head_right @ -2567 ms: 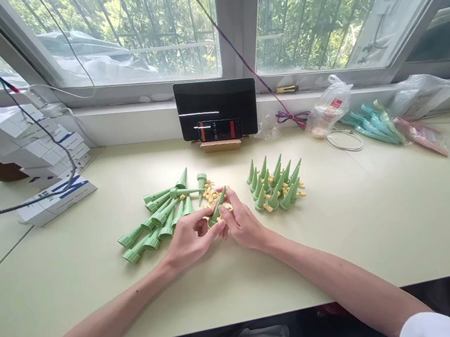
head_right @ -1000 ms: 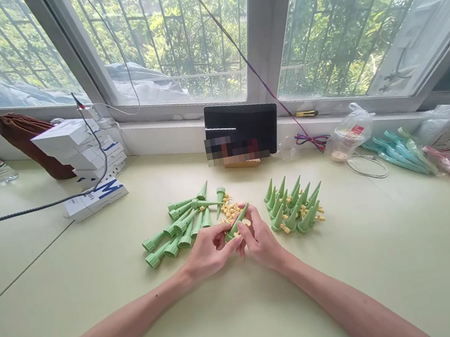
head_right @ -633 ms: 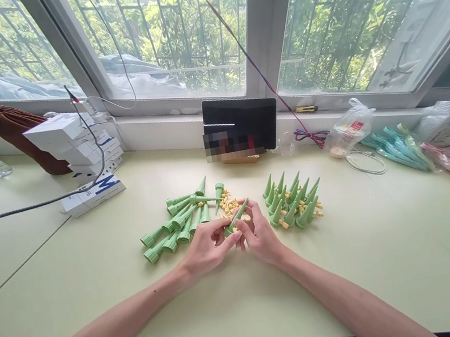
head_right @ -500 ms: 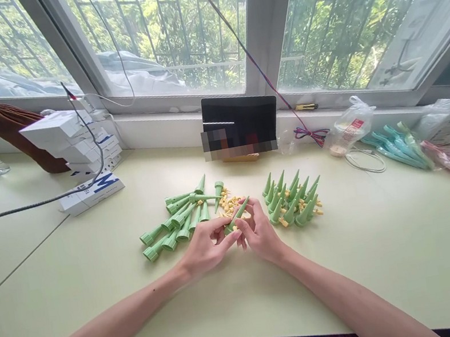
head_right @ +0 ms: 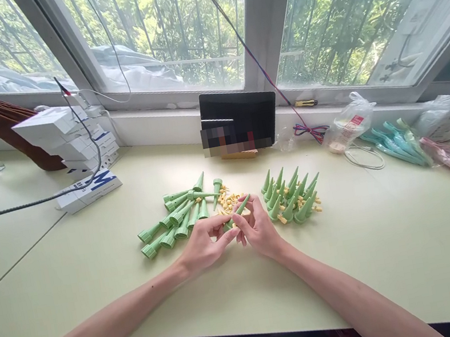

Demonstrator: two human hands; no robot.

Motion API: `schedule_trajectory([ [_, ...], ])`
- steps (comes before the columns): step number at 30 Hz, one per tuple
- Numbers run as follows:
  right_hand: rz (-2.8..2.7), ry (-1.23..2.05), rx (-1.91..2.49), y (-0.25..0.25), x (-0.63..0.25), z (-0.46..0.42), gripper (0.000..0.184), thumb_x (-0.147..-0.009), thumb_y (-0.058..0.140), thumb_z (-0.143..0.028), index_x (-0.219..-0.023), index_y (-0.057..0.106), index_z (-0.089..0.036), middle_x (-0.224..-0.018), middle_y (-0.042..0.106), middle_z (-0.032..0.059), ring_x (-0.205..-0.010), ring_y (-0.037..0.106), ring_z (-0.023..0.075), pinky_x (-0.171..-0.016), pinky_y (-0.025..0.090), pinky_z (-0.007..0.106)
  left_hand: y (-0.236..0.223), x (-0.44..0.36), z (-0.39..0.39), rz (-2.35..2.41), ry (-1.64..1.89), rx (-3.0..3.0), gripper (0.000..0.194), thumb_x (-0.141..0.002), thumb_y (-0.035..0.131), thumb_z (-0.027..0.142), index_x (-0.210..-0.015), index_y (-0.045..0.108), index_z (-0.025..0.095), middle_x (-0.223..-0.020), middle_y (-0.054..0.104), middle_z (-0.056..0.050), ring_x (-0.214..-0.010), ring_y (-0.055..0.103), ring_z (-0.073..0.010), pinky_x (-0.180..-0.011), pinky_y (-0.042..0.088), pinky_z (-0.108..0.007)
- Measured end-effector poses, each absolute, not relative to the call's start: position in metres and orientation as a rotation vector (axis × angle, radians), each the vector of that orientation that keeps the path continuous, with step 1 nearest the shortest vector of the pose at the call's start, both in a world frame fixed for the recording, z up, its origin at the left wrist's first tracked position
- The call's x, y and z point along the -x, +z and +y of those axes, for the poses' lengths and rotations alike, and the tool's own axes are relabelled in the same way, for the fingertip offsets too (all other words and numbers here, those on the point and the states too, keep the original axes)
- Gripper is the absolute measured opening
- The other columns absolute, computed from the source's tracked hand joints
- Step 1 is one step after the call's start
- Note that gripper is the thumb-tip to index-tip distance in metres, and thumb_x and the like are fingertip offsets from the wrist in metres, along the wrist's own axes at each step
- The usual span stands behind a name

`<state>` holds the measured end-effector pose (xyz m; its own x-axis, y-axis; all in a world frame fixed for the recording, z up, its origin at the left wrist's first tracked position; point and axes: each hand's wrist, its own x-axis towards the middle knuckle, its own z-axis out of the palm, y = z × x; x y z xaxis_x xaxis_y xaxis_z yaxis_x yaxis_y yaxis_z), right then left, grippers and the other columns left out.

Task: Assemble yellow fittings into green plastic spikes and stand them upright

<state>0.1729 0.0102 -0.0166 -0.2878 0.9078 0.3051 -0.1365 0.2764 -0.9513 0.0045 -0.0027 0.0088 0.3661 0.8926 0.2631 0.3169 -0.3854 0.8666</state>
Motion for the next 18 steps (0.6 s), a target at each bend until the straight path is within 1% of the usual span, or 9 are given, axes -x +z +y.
schedule_trajectory([
  [5, -1.543, 1.229, 0.748, -0.0141, -0.1732, 0.0093, 0.030, -0.098, 0.050, -0.042, -0.120, 0.037, -0.027, -0.115, 0.054, 0.0053, -0.051, 0.060, 0.0065, -0.044, 0.055, 0.026, 0.0072, -0.0049, -0.0023, 1.133, 0.977, -1.937, 0.035, -0.088, 0.062, 0.040, -0.106, 0.075, 0.014, -0.061, 0.061, -0.001, -0.049, 0.035, -0.0084, -0.048, 0.029, -0.023],
  [9, -1.543, 1.232, 0.750, -0.0134, -0.1729, 0.0082, 0.032, -0.099, 0.049, -0.042, -0.124, 0.036, -0.027, -0.119, 0.053, 0.0068, -0.057, 0.060, 0.0078, -0.046, 0.056, 0.027, 0.0064, -0.0044, -0.0016, 1.159, 0.972, -1.977, 0.034, -0.087, 0.064, 0.039, -0.106, 0.074, 0.014, -0.062, 0.060, 0.000, -0.051, 0.034, -0.0083, -0.049, 0.029, -0.023],
  [12, -1.537, 1.232, 0.748, -0.0143, -0.1725, 0.0079, 0.033, -0.098, 0.051, -0.043, -0.124, 0.036, -0.028, -0.117, 0.054, 0.0061, -0.056, 0.060, 0.0077, -0.046, 0.055, 0.026, 0.0060, -0.0041, -0.0015, 1.153, 0.973, -1.973, 0.034, -0.087, 0.063, 0.039, -0.107, 0.074, 0.013, -0.061, 0.060, 0.000, -0.051, 0.034, -0.0087, -0.049, 0.029, -0.023],
  [14, -1.525, 1.222, 0.742, -0.0158, -0.1720, 0.0080, 0.032, -0.097, 0.052, -0.043, -0.121, 0.037, -0.028, -0.114, 0.055, 0.0050, -0.054, 0.059, 0.0070, -0.044, 0.053, 0.024, 0.0063, -0.0038, -0.0018, 1.143, 0.977, -1.971, 0.032, -0.088, 0.062, 0.039, -0.104, 0.074, 0.014, -0.061, 0.061, 0.000, -0.050, 0.034, -0.0088, -0.050, 0.029, -0.023],
  [18, -1.481, 1.228, 0.738, -0.0206, -0.1708, 0.0094, 0.028, -0.096, 0.056, -0.042, -0.112, 0.038, -0.027, -0.110, 0.057, 0.0028, -0.048, 0.058, 0.0050, -0.041, 0.049, 0.022, 0.0080, -0.0026, -0.0029, 1.080, 0.966, -1.988, 0.029, -0.090, 0.059, 0.039, -0.089, 0.076, 0.015, -0.063, 0.064, -0.002, -0.052, 0.038, -0.0094, -0.052, 0.032, -0.023],
])
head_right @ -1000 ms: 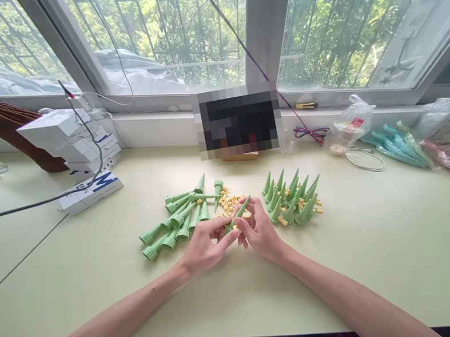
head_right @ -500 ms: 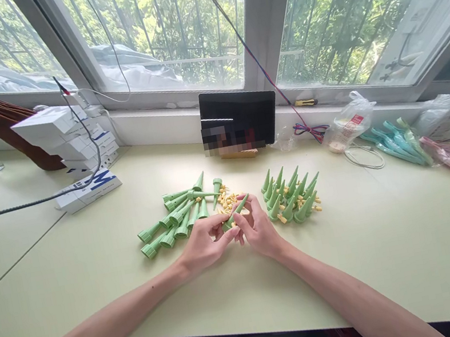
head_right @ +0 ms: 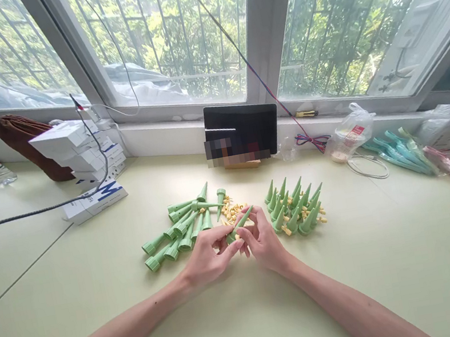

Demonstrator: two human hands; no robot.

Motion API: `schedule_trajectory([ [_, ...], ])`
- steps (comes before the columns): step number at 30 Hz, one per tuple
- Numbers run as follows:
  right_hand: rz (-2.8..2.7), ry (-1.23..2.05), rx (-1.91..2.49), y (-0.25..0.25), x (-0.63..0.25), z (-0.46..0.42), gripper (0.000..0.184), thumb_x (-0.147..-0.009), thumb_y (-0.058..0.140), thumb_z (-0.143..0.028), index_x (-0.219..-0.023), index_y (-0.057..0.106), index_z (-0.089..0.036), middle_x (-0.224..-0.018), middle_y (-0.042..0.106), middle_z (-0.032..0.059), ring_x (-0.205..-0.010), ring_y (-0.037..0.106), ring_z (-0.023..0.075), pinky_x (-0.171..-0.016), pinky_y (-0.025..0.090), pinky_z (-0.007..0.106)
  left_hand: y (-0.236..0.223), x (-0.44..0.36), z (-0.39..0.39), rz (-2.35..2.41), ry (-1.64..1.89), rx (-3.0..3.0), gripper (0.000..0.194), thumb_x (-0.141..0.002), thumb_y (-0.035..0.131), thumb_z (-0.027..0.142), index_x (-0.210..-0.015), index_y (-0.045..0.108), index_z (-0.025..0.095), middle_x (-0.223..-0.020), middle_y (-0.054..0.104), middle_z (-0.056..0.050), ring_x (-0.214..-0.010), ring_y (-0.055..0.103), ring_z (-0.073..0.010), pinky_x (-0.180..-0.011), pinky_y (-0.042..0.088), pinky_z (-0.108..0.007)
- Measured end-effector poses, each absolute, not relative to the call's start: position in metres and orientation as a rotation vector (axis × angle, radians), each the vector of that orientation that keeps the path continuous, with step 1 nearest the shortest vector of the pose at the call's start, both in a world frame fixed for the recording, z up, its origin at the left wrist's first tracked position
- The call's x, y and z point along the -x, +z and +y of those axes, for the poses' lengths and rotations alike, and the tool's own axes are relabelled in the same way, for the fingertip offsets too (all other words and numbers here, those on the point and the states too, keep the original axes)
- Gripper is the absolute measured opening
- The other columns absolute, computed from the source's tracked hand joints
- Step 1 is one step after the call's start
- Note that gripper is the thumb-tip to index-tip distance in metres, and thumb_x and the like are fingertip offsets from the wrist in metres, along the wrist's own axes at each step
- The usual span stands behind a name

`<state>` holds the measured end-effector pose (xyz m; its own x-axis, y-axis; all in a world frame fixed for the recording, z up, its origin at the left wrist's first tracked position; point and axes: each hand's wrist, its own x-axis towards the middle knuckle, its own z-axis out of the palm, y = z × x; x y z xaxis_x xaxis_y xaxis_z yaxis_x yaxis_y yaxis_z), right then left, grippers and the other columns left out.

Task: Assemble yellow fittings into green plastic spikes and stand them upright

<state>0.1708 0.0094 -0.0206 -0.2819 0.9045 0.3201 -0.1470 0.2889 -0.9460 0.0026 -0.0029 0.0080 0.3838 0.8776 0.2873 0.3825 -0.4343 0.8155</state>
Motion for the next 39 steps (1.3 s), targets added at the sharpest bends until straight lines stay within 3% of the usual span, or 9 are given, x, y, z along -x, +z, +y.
schedule_trajectory([
  [7, -1.428, 1.216, 0.782, -0.026, -0.170, 0.012, 0.031, -0.092, 0.062, -0.043, -0.101, 0.038, -0.025, -0.106, 0.059, 0.0003, -0.039, 0.053, 0.0023, -0.033, 0.040, 0.018, 0.009, -0.002, -0.004, 1.032, 0.973, -1.937, 0.034, -0.089, 0.060, 0.042, -0.082, 0.077, 0.014, -0.061, 0.063, -0.004, -0.053, 0.046, -0.0111, -0.052, 0.034, -0.023],
  [14, -1.471, 1.217, 0.788, -0.023, -0.168, 0.011, 0.028, -0.096, 0.056, -0.042, -0.112, 0.039, -0.026, -0.104, 0.057, 0.0013, -0.046, 0.058, 0.0062, -0.038, 0.047, 0.022, 0.005, -0.002, -0.001, 1.044, 0.964, -1.958, 0.029, -0.092, 0.057, 0.037, -0.087, 0.077, 0.015, -0.065, 0.068, -0.004, -0.052, 0.041, -0.0098, -0.051, 0.032, -0.024],
  [17, -1.499, 1.223, 0.775, -0.021, -0.168, 0.010, 0.026, -0.098, 0.051, -0.040, -0.116, 0.039, -0.026, -0.111, 0.055, 0.0040, -0.052, 0.060, 0.0071, -0.043, 0.051, 0.024, 0.002, -0.001, 0.000, 1.085, 0.965, -1.983, 0.028, -0.091, 0.059, 0.036, -0.101, 0.076, 0.016, -0.065, 0.067, -0.002, -0.051, 0.035, -0.0092, -0.050, 0.031, -0.023],
  [22, -1.504, 1.219, 0.750, -0.022, -0.166, 0.009, 0.024, -0.100, 0.048, -0.037, -0.120, 0.040, -0.027, -0.117, 0.053, 0.0057, -0.056, 0.059, 0.0067, -0.047, 0.053, 0.025, -0.003, -0.001, 0.001, 1.106, 0.961, -2.058, 0.045, -0.089, 0.062, 0.030, -0.132, 0.061, 0.017, -0.066, 0.064, 0.001, -0.052, 0.035, -0.0092, -0.051, 0.033, -0.022],
  [25, -1.506, 1.200, 0.749, -0.024, -0.166, 0.009, 0.030, -0.099, 0.050, -0.037, -0.126, 0.040, -0.028, -0.115, 0.055, 0.0054, -0.054, 0.057, 0.0063, -0.047, 0.053, 0.026, -0.004, -0.001, 0.000, 1.123, 0.963, -2.099, 0.039, -0.089, 0.061, 0.028, -0.127, 0.065, 0.019, -0.065, 0.062, 0.002, -0.052, 0.035, -0.0093, -0.053, 0.034, -0.023],
  [28, -1.512, 1.148, 0.768, -0.026, -0.167, 0.010, 0.035, -0.099, 0.051, -0.039, -0.131, 0.042, -0.028, -0.111, 0.057, 0.0051, -0.055, 0.058, 0.0078, -0.048, 0.054, 0.026, -0.002, -0.002, -0.001, 1.175, 1.002, -2.132, 0.024, -0.090, 0.062, 0.033, -0.105, 0.073, 0.018, -0.063, 0.057, 0.002, -0.053, 0.037, -0.0093, -0.054, 0.034, -0.024],
  [30, -1.518, 1.099, 0.784, -0.028, -0.168, 0.012, 0.032, -0.099, 0.050, -0.040, -0.128, 0.047, -0.026, -0.103, 0.059, 0.0042, -0.056, 0.059, 0.0092, -0.049, 0.055, 0.027, 0.001, -0.002, 0.000, 1.230, 1.057, -2.138, 0.025, -0.089, 0.063, 0.038, -0.095, 0.073, 0.017, -0.062, 0.053, 0.002, -0.053, 0.038, -0.0097, -0.054, 0.033, -0.024],
  [35, -1.490, 1.012, 0.796, -0.031, -0.169, 0.014, 0.026, -0.101, 0.046, -0.041, -0.121, 0.050, -0.025, -0.103, 0.058, 0.0038, -0.056, 0.063, 0.0099, -0.051, 0.056, 0.028, 0.002, -0.002, 0.004, 1.306, 1.194, -2.047, 0.032, -0.083, 0.070, 0.041, -0.101, 0.067, 0.014, -0.071, 0.055, 0.001, -0.054, 0.043, -0.0096, -0.052, 0.038, -0.023],
  [39, -1.562, 1.095, 0.777, -0.029, -0.169, 0.012, 0.024, -0.098, 0.051, -0.041, -0.109, 0.056, -0.020, -0.082, 0.059, 0.0003, -0.055, 0.062, 0.0115, -0.049, 0.052, 0.026, -0.002, -0.001, 0.008, 1.331, 1.256, -2.002, 0.026, -0.083, 0.072, 0.034, -0.101, 0.065, 0.016, -0.086, 0.061, -0.002, -0.055, 0.046, -0.0085, -0.054, 0.044, -0.023],
])
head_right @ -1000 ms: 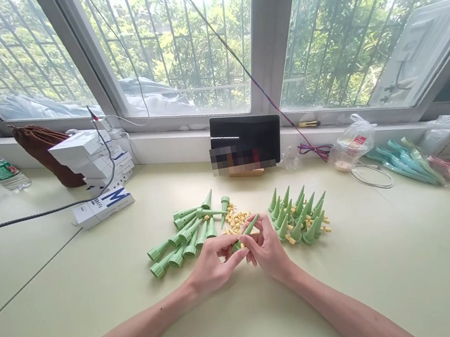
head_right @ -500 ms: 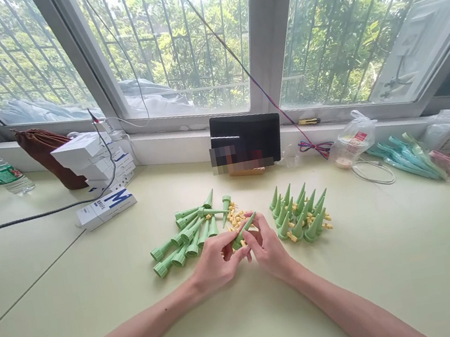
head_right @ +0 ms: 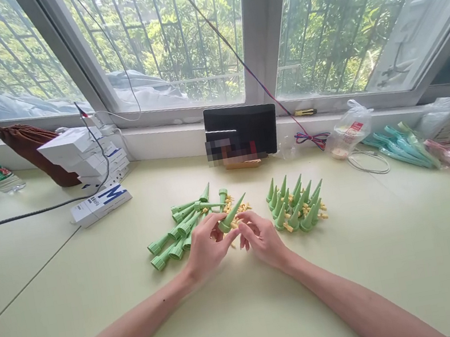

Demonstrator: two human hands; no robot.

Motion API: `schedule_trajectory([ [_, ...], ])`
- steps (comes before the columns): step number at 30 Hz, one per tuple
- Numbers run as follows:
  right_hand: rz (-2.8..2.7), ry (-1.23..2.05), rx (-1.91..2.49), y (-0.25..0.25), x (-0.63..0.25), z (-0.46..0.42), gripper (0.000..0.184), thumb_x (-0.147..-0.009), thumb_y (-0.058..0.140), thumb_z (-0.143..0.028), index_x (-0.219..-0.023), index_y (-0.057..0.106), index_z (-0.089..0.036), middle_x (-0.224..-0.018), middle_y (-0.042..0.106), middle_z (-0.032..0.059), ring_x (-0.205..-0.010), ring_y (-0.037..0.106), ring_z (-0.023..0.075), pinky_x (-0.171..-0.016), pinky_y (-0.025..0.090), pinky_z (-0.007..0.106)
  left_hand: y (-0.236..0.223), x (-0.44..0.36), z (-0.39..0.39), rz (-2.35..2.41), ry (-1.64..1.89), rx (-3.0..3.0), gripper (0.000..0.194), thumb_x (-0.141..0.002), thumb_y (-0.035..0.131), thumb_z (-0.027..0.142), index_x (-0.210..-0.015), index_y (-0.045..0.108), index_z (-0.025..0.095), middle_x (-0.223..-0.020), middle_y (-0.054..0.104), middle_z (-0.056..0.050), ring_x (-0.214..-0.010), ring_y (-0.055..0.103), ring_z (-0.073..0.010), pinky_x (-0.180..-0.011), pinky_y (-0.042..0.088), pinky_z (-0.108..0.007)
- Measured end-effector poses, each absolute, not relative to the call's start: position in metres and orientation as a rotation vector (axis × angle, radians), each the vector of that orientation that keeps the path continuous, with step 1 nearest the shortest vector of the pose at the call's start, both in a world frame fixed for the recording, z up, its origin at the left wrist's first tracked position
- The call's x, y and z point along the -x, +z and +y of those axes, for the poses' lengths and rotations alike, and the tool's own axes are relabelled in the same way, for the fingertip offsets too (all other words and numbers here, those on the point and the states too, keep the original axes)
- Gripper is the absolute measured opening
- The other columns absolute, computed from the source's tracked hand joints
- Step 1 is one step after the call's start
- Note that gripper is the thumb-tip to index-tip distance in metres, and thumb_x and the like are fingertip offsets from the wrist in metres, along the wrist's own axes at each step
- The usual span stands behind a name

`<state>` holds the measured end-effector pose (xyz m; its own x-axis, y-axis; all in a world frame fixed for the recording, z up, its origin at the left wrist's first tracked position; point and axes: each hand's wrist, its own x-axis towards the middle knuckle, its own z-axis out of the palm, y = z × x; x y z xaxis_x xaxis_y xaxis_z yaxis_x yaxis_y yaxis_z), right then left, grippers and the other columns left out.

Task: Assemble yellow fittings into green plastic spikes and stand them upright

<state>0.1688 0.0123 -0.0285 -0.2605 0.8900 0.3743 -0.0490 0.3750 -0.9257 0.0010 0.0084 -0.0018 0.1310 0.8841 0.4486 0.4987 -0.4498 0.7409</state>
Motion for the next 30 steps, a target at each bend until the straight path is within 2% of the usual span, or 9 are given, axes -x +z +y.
schedule_trajectory([
  [2, -1.617, 1.138, 0.790, -0.0270, -0.1682, 0.0112, 0.022, -0.097, 0.054, -0.039, -0.102, 0.059, -0.018, -0.074, 0.059, -0.0007, -0.053, 0.060, 0.0112, -0.050, 0.051, 0.026, -0.0035, -0.0004, 0.0098, 1.322, 1.255, -2.012, 0.020, -0.084, 0.069, 0.025, -0.102, 0.065, 0.018, -0.090, 0.062, -0.002, -0.059, 0.049, -0.0091, -0.056, 0.046, -0.023],
  [5, -1.619, 1.174, 0.791, -0.0265, -0.1677, 0.0106, 0.022, -0.096, 0.055, -0.038, -0.104, 0.059, -0.018, -0.068, 0.058, -0.0019, -0.051, 0.058, 0.0113, -0.051, 0.050, 0.026, -0.0061, 0.0008, 0.0118, 1.288, 1.228, -2.018, 0.017, -0.084, 0.066, 0.017, -0.101, 0.065, 0.020, -0.094, 0.061, -0.002, -0.064, 0.053, -0.0099, -0.059, 0.048, -0.022],
  [10, -1.617, 1.159, 0.774, -0.0280, -0.1679, 0.0111, 0.020, -0.097, 0.055, -0.036, -0.106, 0.059, -0.018, -0.066, 0.058, -0.0021, -0.052, 0.058, 0.0121, -0.053, 0.051, 0.028, -0.0084, 0.0021, 0.0139, 1.275, 1.200, -2.019, 0.020, -0.085, 0.068, 0.019, -0.104, 0.065, 0.021, -0.097, 0.059, -0.002, -0.068, 0.055, -0.0108, -0.060, 0.050, -0.023],
  [16, -1.613, 1.127, 0.782, -0.0251, -0.1689, 0.0101, 0.017, -0.096, 0.057, -0.034, -0.102, 0.061, -0.019, -0.072, 0.059, -0.0007, -0.054, 0.058, 0.0117, -0.053, 0.051, 0.028, -0.0059, 0.0016, 0.0133, 1.279, 1.172, -2.022, 0.023, -0.084, 0.068, 0.018, -0.106, 0.066, 0.022, -0.097, 0.059, -0.002, -0.067, 0.054, -0.0107, -0.060, 0.050, -0.024],
  [21, -1.584, 1.084, 0.808, -0.0237, -0.1693, 0.0108, 0.018, -0.096, 0.057, -0.035, -0.101, 0.063, -0.019, -0.077, 0.061, 0.0015, -0.056, 0.058, 0.0123, -0.053, 0.051, 0.028, -0.0028, -0.0005, 0.0117, 1.237, 1.128, -2.020, 0.020, -0.086, 0.066, 0.023, -0.105, 0.066, 0.021, -0.095, 0.058, -0.003, -0.065, 0.054, -0.0106, -0.060, 0.050, -0.025],
  [24, -1.525, 1.037, 0.844, -0.0239, -0.1698, 0.0123, 0.018, -0.096, 0.057, -0.036, -0.096, 0.063, -0.019, -0.072, 0.058, -0.0002, -0.054, 0.056, 0.0118, -0.052, 0.049, 0.027, -0.0016, -0.0020, 0.0102, 1.191, 1.098, -1.978, 0.022, -0.087, 0.064, 0.028, -0.107, 0.064, 0.018, -0.096, 0.057, -0.004, -0.064, 0.055, -0.0105, -0.057, 0.051, -0.025],
  [27, -1.493, 1.000, 0.888, -0.0235, -0.1705, 0.0134, 0.019, -0.095, 0.057, -0.037, -0.094, 0.062, -0.019, -0.065, 0.055, -0.0022, -0.052, 0.054, 0.0115, -0.050, 0.048, 0.026, -0.0014, -0.0024, 0.0101, 1.167, 1.066, -1.915, 0.021, -0.088, 0.062, 0.031, -0.102, 0.064, 0.016, -0.090, 0.059, -0.004, -0.068, 0.058, -0.0125, -0.060, 0.052, -0.026],
  [30, -1.522, 0.945, 0.918, -0.0220, -0.1709, 0.0131, 0.018, -0.095, 0.057, -0.037, -0.094, 0.062, -0.019, -0.068, 0.057, -0.0014, -0.051, 0.054, 0.0109, -0.050, 0.048, 0.026, -0.0007, -0.0016, 0.0116, 1.089, 0.983, -1.790, 0.022, -0.092, 0.057, 0.034, -0.099, 0.064, 0.015, -0.081, 0.060, -0.004, -0.066, 0.057, -0.0130, -0.059, 0.050, -0.025],
])
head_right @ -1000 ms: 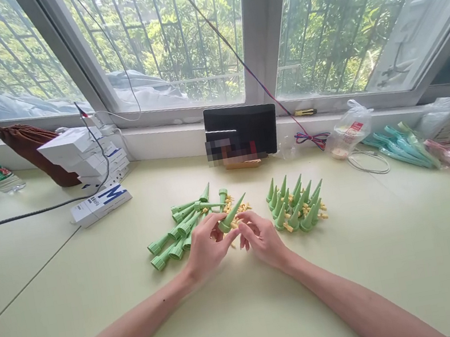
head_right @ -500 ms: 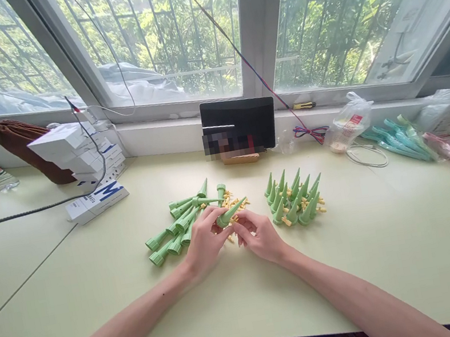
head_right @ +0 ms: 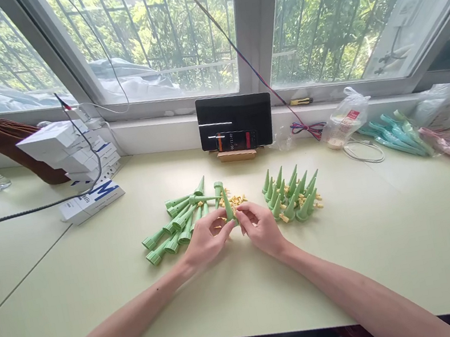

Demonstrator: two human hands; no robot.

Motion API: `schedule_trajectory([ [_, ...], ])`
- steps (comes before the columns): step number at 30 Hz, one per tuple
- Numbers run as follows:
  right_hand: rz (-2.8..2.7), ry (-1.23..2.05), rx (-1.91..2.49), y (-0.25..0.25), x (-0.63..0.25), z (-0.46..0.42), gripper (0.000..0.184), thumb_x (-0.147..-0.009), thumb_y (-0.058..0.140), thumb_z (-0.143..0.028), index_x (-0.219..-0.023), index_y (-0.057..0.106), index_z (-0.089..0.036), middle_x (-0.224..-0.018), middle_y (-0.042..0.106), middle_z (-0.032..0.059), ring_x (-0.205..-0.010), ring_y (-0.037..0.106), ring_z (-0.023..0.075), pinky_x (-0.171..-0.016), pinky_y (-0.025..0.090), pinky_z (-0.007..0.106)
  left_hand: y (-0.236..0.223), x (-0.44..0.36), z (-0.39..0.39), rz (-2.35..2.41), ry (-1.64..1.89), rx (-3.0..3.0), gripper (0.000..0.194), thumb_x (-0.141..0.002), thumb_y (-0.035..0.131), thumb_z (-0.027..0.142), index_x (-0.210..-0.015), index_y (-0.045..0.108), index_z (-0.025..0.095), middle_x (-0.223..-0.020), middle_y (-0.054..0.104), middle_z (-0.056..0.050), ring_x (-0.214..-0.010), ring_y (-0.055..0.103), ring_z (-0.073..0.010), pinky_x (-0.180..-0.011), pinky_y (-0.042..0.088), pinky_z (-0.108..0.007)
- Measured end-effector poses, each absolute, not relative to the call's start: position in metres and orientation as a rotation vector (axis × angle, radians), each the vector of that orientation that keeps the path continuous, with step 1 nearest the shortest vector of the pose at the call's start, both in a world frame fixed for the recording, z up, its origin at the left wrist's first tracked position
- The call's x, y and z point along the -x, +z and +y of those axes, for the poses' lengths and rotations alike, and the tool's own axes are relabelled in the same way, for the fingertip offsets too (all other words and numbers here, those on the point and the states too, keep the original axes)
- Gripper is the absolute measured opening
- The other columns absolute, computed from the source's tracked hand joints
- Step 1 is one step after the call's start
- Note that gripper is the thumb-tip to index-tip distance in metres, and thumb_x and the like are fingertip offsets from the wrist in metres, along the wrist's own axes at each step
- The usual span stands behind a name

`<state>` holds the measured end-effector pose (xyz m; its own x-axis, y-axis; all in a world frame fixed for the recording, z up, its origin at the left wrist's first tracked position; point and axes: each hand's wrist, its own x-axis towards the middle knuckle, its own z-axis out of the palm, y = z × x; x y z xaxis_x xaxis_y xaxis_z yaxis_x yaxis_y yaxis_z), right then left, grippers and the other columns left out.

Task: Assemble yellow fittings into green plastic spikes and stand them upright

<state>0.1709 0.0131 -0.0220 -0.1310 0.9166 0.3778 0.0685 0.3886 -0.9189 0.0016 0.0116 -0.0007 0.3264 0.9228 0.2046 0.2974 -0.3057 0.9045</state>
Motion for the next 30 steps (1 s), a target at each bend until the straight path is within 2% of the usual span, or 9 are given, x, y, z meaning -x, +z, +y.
schedule_trajectory([
  [6, -1.672, 0.658, 0.865, -0.021, -0.170, 0.010, 0.013, -0.095, 0.056, -0.031, -0.095, 0.063, -0.020, -0.079, 0.063, 0.0029, -0.057, 0.056, 0.0119, -0.055, 0.051, 0.027, 0.001, 0.000, 0.015, 0.903, 0.904, -1.526, 0.036, -0.096, 0.050, 0.045, -0.106, 0.063, 0.013, -0.060, 0.050, 0.003, -0.047, 0.045, -0.0093, -0.047, 0.039, -0.023],
  [11, -1.799, 0.378, 0.826, -0.022, -0.169, 0.007, 0.011, -0.095, 0.054, -0.028, -0.088, 0.061, -0.022, -0.066, 0.056, -0.0005, -0.055, 0.052, 0.0127, -0.056, 0.051, 0.028, -0.002, -0.001, 0.016, 0.850, 0.873, -1.470, 0.044, -0.095, 0.049, 0.052, -0.110, 0.063, 0.013, -0.063, 0.051, 0.002, -0.046, 0.044, -0.0084, -0.044, 0.036, -0.022],
  [16, -1.892, 0.191, 0.791, -0.022, -0.168, 0.005, 0.016, -0.096, 0.052, -0.022, -0.081, 0.057, -0.023, -0.058, 0.048, -0.0036, -0.048, 0.045, 0.0116, -0.058, 0.051, 0.027, -0.001, -0.003, 0.014, 0.845, 0.846, -1.401, 0.047, -0.094, 0.051, 0.052, -0.114, 0.064, 0.012, -0.058, 0.042, 0.005, -0.045, 0.038, -0.0073, -0.041, 0.030, -0.020],
  [24, -1.954, 0.122, 0.780, -0.029, -0.170, 0.008, 0.018, -0.096, 0.050, -0.019, -0.081, 0.058, -0.023, -0.059, 0.052, -0.0014, -0.056, 0.056, 0.0132, -0.056, 0.049, 0.024, -0.001, -0.002, 0.014, 0.860, 0.847, -1.410, 0.044, -0.093, 0.051, 0.052, -0.104, 0.063, 0.011, -0.055, 0.039, 0.005, -0.046, 0.035, -0.0069, -0.041, 0.026, -0.018],
  [30, -1.976, 0.147, 0.746, -0.031, -0.172, 0.009, 0.016, -0.095, 0.049, -0.017, -0.084, 0.057, -0.024, -0.062, 0.053, -0.0019, -0.056, 0.055, 0.0135, -0.072, 0.057, 0.030, 0.000, -0.003, 0.014, 0.861, 0.839, -1.389, 0.042, -0.092, 0.052, 0.055, -0.089, 0.059, 0.013, -0.054, 0.038, 0.006, -0.043, 0.033, -0.0059, -0.040, 0.022, -0.019],
])
